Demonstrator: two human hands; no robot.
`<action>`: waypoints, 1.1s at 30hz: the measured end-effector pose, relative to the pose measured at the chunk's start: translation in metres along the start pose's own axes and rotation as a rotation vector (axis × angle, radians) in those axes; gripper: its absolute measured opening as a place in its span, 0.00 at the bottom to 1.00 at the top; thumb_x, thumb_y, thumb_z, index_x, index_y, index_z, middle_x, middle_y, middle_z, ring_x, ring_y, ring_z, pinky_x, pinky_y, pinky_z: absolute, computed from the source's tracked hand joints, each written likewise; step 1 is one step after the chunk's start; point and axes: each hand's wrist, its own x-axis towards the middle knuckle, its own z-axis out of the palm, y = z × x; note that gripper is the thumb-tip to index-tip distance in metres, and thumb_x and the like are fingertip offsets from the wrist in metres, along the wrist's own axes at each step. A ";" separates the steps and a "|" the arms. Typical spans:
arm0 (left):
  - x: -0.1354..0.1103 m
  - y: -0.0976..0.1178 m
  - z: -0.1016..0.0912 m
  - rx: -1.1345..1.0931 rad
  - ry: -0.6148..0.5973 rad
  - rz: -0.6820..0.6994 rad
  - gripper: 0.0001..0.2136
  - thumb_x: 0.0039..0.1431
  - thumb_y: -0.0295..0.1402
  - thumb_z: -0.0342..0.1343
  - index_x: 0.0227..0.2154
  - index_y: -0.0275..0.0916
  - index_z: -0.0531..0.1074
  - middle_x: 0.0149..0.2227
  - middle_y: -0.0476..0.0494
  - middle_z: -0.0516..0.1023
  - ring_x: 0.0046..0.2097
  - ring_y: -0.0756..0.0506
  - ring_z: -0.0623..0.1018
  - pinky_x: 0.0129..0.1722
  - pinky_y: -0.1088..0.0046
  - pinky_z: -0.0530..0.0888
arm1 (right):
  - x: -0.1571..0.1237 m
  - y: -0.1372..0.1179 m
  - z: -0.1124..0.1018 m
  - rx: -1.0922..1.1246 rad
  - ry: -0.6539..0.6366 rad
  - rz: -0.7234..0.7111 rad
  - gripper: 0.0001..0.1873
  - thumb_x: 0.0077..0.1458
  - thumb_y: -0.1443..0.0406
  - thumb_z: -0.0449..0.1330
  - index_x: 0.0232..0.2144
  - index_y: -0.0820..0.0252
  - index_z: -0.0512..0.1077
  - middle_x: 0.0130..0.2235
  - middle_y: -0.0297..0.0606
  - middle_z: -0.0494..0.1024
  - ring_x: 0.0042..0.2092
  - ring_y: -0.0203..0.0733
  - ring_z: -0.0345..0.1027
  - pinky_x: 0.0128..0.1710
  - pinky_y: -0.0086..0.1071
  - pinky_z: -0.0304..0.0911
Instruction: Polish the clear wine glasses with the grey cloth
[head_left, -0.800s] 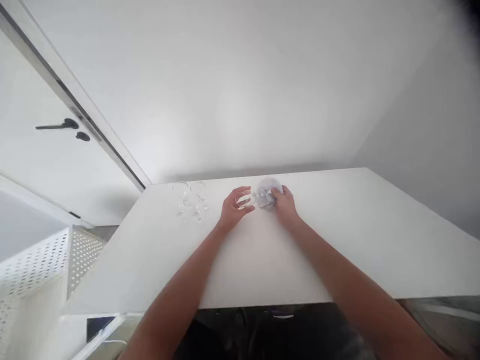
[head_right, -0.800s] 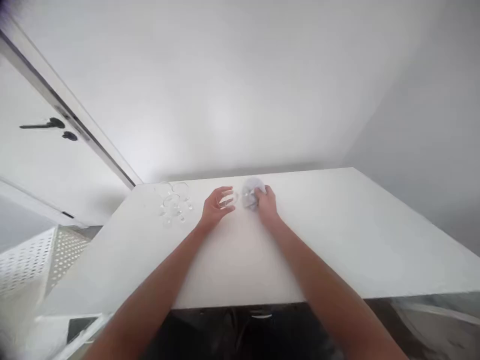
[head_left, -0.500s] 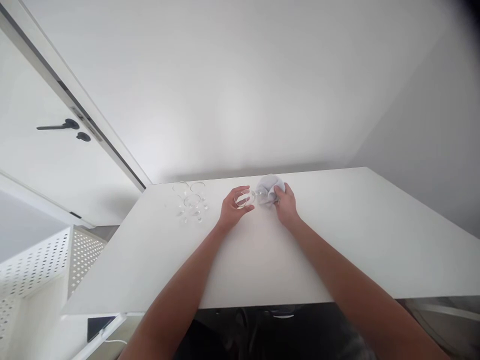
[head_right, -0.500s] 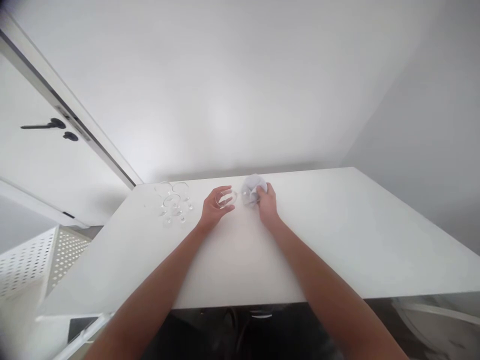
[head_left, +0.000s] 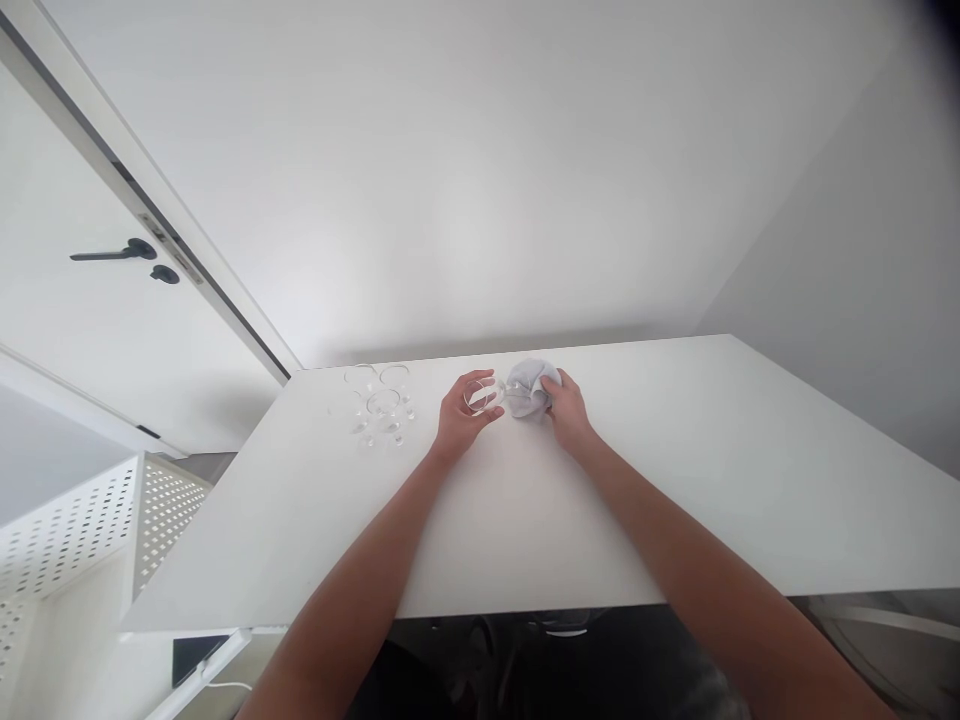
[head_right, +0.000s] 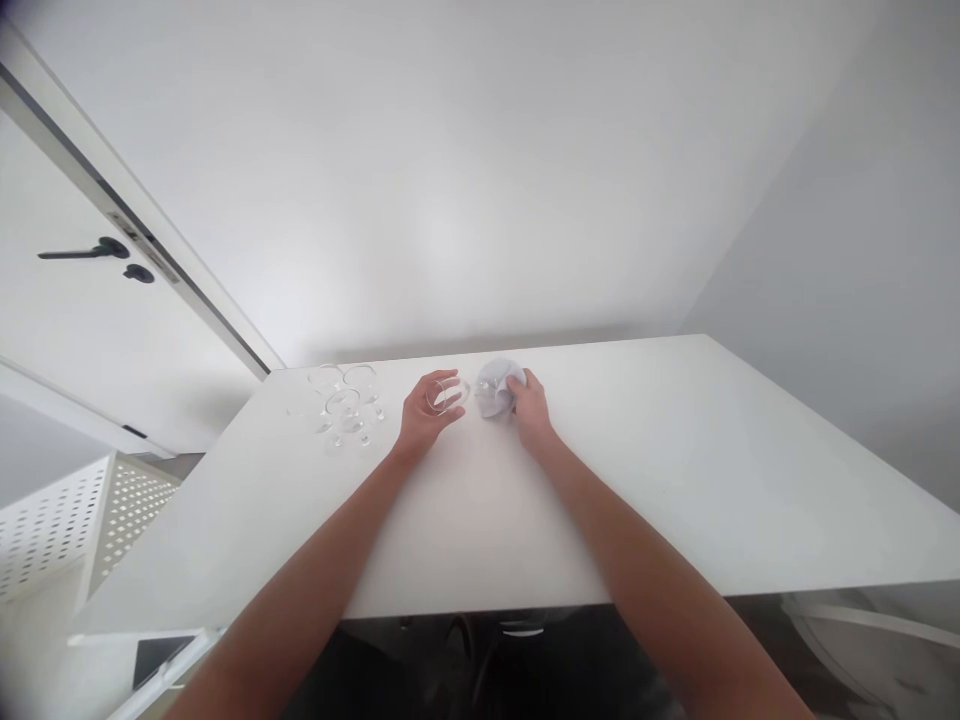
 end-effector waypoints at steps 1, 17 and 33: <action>0.000 0.000 0.000 -0.003 0.002 0.001 0.25 0.54 0.37 0.70 0.54 0.49 0.72 0.60 0.41 0.71 0.62 0.39 0.71 0.61 0.51 0.73 | 0.000 0.000 -0.001 0.003 0.033 -0.014 0.10 0.50 0.56 0.61 0.32 0.54 0.68 0.37 0.34 0.72 0.37 0.39 0.64 0.33 0.30 0.62; 0.000 -0.001 0.000 -0.015 -0.001 0.004 0.25 0.53 0.39 0.70 0.54 0.49 0.72 0.60 0.40 0.70 0.63 0.38 0.71 0.61 0.48 0.73 | -0.002 -0.002 0.000 0.103 0.003 -0.069 0.11 0.51 0.56 0.63 0.32 0.54 0.68 0.36 0.32 0.70 0.38 0.38 0.61 0.34 0.29 0.59; 0.000 0.004 0.000 -0.001 0.035 0.008 0.25 0.54 0.43 0.69 0.53 0.48 0.70 0.61 0.38 0.69 0.60 0.37 0.73 0.58 0.50 0.75 | 0.001 -0.002 -0.006 0.000 0.096 -0.145 0.09 0.48 0.60 0.59 0.23 0.55 0.62 0.27 0.30 0.61 0.30 0.36 0.54 0.27 0.30 0.52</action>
